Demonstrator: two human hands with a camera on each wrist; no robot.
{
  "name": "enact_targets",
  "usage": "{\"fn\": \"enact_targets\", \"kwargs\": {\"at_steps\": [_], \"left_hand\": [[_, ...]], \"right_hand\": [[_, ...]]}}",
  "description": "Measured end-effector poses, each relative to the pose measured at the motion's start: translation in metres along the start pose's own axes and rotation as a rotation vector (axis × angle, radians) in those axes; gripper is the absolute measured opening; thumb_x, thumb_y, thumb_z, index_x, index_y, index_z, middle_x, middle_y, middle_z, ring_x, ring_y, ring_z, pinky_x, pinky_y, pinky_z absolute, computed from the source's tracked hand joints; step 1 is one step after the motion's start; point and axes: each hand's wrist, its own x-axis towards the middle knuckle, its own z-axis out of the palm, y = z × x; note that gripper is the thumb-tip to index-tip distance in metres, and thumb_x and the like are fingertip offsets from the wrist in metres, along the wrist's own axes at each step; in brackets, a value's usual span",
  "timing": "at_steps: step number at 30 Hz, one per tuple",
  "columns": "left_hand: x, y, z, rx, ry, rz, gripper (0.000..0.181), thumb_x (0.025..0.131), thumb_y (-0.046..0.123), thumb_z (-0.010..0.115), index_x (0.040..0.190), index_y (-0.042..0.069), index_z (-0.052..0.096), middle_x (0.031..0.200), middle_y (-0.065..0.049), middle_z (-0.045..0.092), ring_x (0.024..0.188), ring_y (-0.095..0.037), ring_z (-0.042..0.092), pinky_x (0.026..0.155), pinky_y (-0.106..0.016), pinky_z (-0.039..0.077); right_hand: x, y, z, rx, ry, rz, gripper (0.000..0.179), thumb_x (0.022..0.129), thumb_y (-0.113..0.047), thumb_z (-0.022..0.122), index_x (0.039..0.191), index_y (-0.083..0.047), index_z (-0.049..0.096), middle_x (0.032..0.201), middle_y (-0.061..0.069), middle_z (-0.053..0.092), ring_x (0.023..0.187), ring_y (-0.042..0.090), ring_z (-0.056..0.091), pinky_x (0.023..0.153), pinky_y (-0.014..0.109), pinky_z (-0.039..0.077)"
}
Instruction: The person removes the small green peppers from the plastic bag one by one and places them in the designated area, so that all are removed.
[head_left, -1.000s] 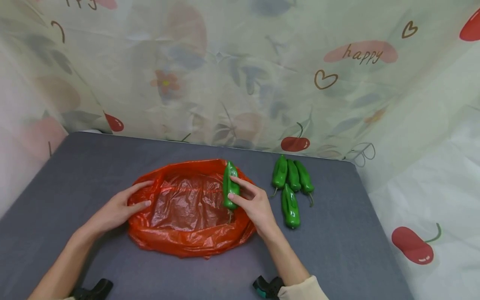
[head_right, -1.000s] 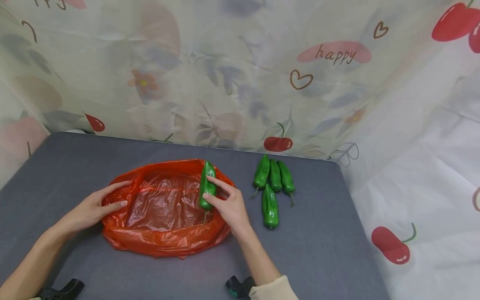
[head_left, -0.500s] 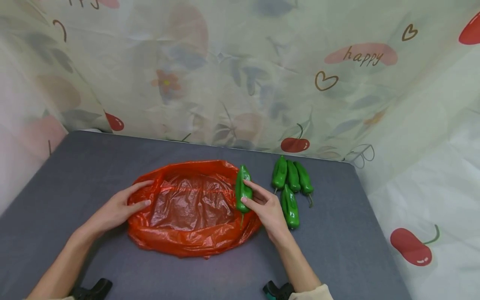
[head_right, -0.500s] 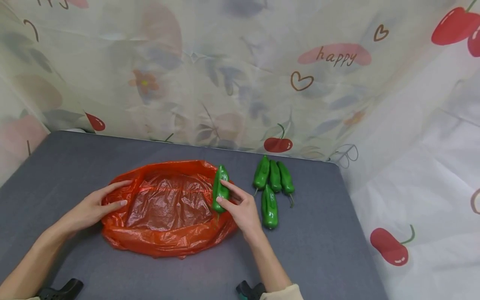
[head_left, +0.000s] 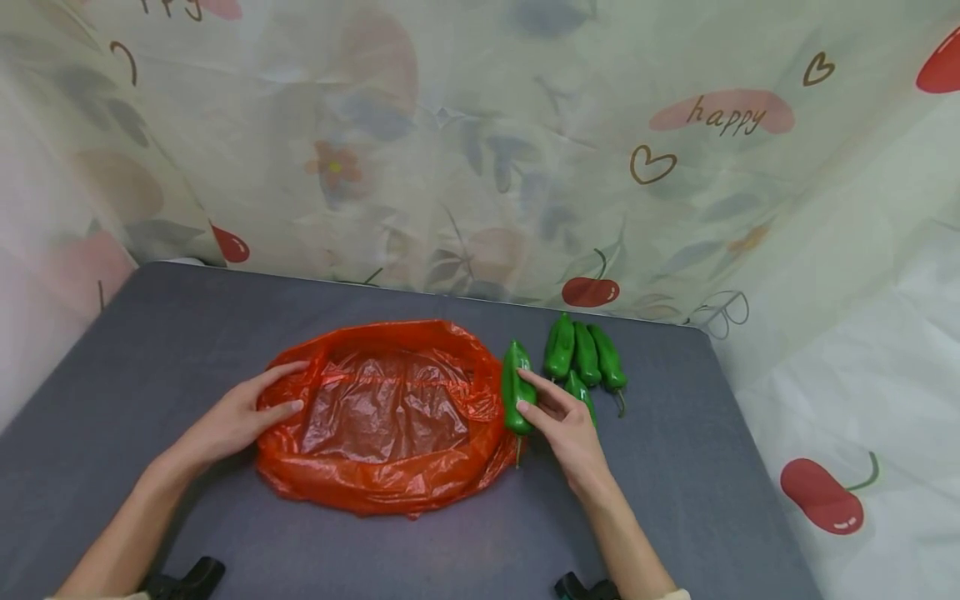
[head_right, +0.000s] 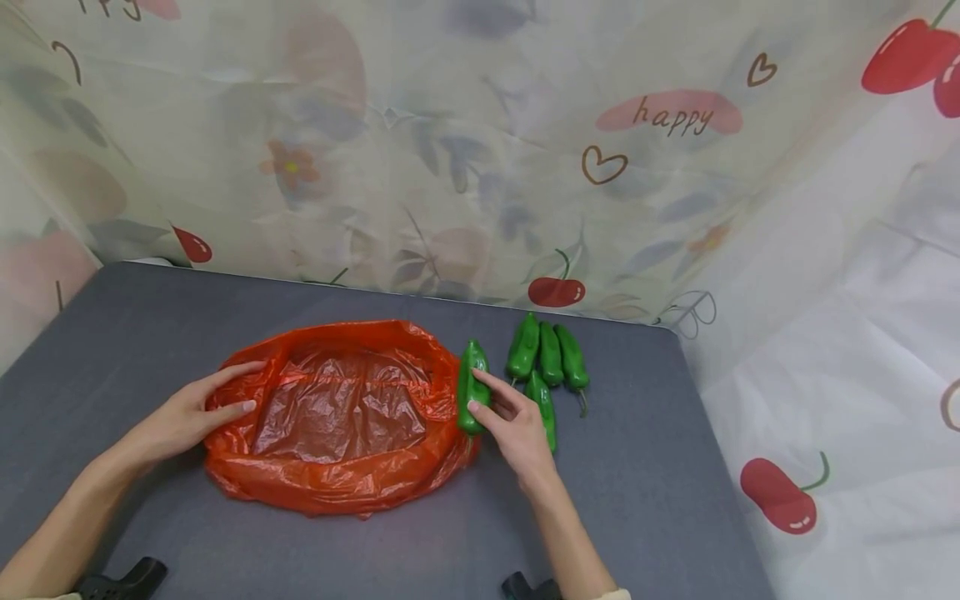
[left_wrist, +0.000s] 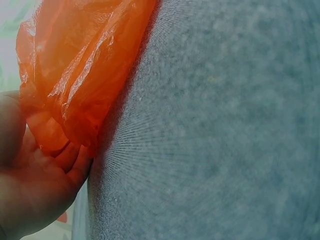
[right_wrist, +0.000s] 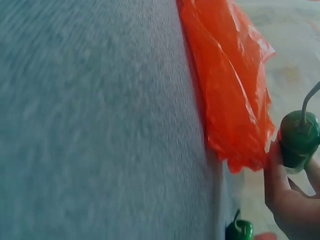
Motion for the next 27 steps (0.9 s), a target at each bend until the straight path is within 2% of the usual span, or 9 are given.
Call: {"fn": "enact_targets", "kwargs": {"at_steps": [8, 18, 22, 27], "left_hand": [[0.001, -0.001, 0.000, -0.015, -0.011, -0.002, 0.066, 0.099, 0.029, 0.062, 0.155, 0.012, 0.031, 0.132, -0.028, 0.045, 0.059, -0.025, 0.066, 0.057, -0.036, 0.056], [0.001, 0.001, 0.000, -0.016, -0.014, 0.001, 0.066, 0.099, 0.029, 0.062, 0.155, 0.012, 0.031, 0.131, -0.028, 0.046, 0.059, -0.026, 0.066, 0.058, -0.036, 0.056], [0.001, 0.001, -0.001, -0.014, -0.016, -0.019, 0.067, 0.099, 0.030, 0.062, 0.156, 0.013, 0.030, 0.134, -0.029, 0.045, 0.059, -0.026, 0.066, 0.058, -0.036, 0.056], [0.001, 0.002, -0.002, -0.020, -0.025, -0.047, 0.068, 0.099, 0.031, 0.062, 0.156, 0.013, 0.029, 0.135, -0.029, 0.043, 0.060, -0.027, 0.066, 0.059, -0.037, 0.056]], "right_hand": [[-0.010, 0.002, -0.019, -0.042, 0.017, 0.010, 0.044, 0.093, -0.021, 0.071, 0.136, -0.019, 0.062, 0.138, 0.006, 0.059, 0.123, 0.017, 0.058, 0.096, 0.025, 0.047], [-0.021, 0.003, -0.042, -0.072, 0.058, 0.019, 0.050, 0.092, -0.018, 0.073, 0.139, -0.015, 0.059, 0.140, 0.009, 0.056, 0.121, 0.014, 0.059, 0.093, 0.024, 0.048], [-0.024, 0.003, -0.049, -0.088, 0.072, 0.025, 0.050, 0.092, -0.019, 0.073, 0.140, -0.016, 0.058, 0.145, 0.005, 0.051, 0.120, 0.014, 0.060, 0.093, 0.024, 0.048], [-0.028, 0.002, -0.058, -0.115, 0.074, 0.023, 0.052, 0.093, -0.020, 0.072, 0.142, -0.017, 0.057, 0.147, 0.006, 0.050, 0.120, 0.012, 0.059, 0.094, 0.022, 0.047]]}}
